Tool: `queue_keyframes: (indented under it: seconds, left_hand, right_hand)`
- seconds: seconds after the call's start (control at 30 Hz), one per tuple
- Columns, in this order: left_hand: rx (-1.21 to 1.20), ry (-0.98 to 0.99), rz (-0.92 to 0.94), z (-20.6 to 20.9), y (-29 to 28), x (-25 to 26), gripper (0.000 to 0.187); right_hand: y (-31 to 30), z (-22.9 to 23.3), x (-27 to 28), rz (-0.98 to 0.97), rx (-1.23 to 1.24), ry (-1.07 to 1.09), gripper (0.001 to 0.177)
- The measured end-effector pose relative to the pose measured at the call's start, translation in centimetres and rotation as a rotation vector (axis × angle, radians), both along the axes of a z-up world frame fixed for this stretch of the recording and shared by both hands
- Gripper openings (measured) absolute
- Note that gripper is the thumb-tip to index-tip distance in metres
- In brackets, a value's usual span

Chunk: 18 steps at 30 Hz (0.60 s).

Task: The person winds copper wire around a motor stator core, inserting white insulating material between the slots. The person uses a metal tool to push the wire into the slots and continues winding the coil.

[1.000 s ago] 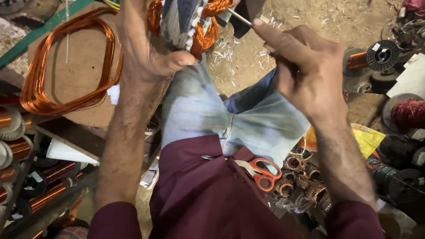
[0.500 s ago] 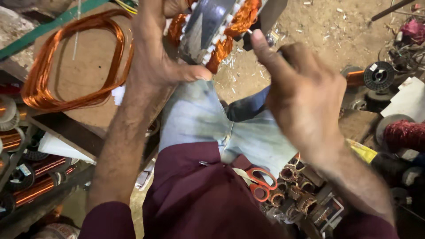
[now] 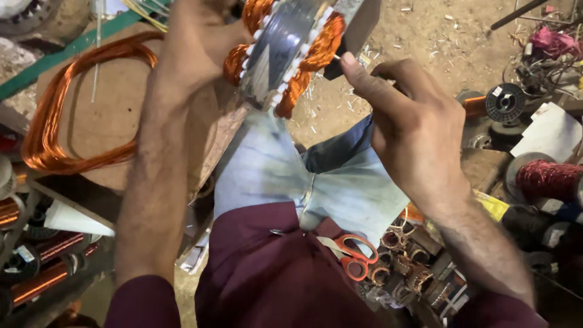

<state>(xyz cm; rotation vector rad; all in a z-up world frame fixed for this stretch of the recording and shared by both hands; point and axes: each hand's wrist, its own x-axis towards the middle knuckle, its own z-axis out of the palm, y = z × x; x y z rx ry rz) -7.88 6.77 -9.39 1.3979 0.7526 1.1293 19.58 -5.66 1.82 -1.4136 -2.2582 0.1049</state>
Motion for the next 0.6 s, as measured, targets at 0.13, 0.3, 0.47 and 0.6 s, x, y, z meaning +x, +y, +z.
queue_keyframes:
  seconds: [0.13,0.3,0.47,0.6]
  left_hand:
    - [0.007,0.151,0.113,-1.6,0.9,0.2,0.003]
    - [0.213,0.141,0.066,-1.3,2.5,1.6,0.014]
    - [0.408,0.136,0.126,0.7,1.4,2.2,0.013]
    - [0.321,-0.15,-0.1,2.5,0.1,2.2,0.029]
  right_hand:
    - [-1.3,-0.7,0.7,0.001,-0.046,0.117,0.051]
    - [-3.0,-2.2,1.5,-0.069,-0.144,0.253,0.044]
    - [-4.4,-3.7,0.3,-0.044,-0.207,0.359,0.049]
    - [-3.6,-3.6,0.1,-0.008,-0.133,0.304,0.05]
